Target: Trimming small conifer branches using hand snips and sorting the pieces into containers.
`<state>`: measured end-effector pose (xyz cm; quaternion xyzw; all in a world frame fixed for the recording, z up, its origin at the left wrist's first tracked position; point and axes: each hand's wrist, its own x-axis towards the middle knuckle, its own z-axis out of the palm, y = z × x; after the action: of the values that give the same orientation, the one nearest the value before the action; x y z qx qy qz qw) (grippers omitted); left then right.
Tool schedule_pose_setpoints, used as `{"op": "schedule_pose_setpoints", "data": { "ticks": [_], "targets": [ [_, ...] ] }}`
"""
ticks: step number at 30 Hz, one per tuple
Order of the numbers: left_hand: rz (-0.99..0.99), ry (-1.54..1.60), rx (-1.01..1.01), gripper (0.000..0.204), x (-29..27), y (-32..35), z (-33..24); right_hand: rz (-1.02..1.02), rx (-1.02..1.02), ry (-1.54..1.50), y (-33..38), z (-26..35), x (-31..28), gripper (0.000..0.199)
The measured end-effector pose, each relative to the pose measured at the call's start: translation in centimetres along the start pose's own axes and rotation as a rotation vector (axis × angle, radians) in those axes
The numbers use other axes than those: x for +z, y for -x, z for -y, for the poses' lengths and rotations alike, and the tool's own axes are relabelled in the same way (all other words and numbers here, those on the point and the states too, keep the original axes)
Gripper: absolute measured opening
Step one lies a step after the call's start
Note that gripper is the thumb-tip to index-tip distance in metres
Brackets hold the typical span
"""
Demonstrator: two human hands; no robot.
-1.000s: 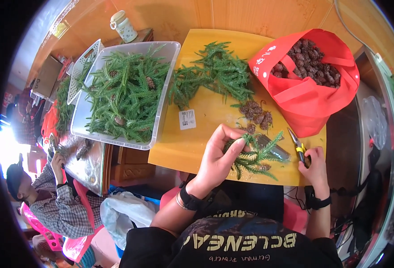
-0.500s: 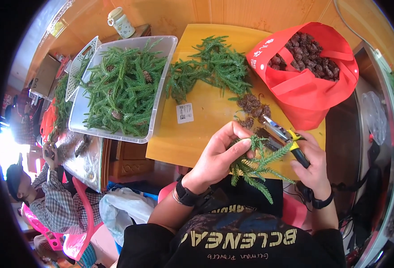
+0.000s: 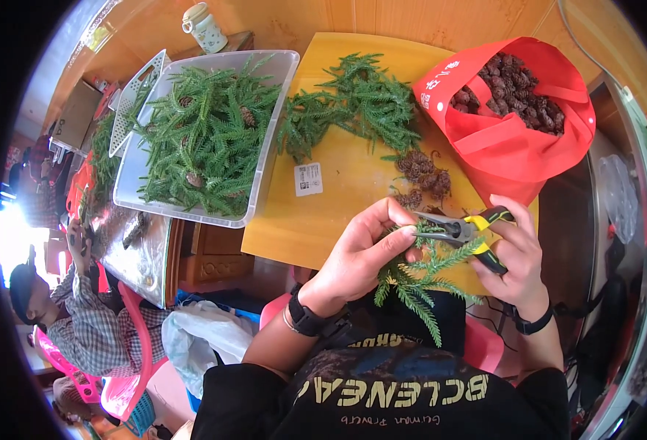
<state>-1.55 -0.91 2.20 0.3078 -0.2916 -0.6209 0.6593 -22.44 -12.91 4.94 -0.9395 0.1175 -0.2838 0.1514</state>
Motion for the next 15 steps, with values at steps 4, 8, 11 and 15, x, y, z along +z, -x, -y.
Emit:
{"op": "schedule_pose_setpoints", "data": {
  "ticks": [4,8,11,15],
  "targets": [
    [0.011,-0.002,0.01,0.009,0.3,0.2,-0.2,-0.002,-0.025,0.019,-0.9,0.8,-0.3,0.024],
    [-0.008,-0.088,0.009,0.01,0.2,0.3,-0.4,0.009,-0.082,0.148,-1.6,1.2,-0.7,0.028],
    [-0.012,-0.127,-0.039,0.01,-0.1,0.4,-0.7,0.008,-0.129,0.215,-1.8,1.1,-1.0,0.029],
    [-0.068,-0.131,-0.041,0.011,0.3,0.3,-0.5,0.021,-0.173,0.195,-1.6,0.5,-1.1,0.03]
  ]
}}
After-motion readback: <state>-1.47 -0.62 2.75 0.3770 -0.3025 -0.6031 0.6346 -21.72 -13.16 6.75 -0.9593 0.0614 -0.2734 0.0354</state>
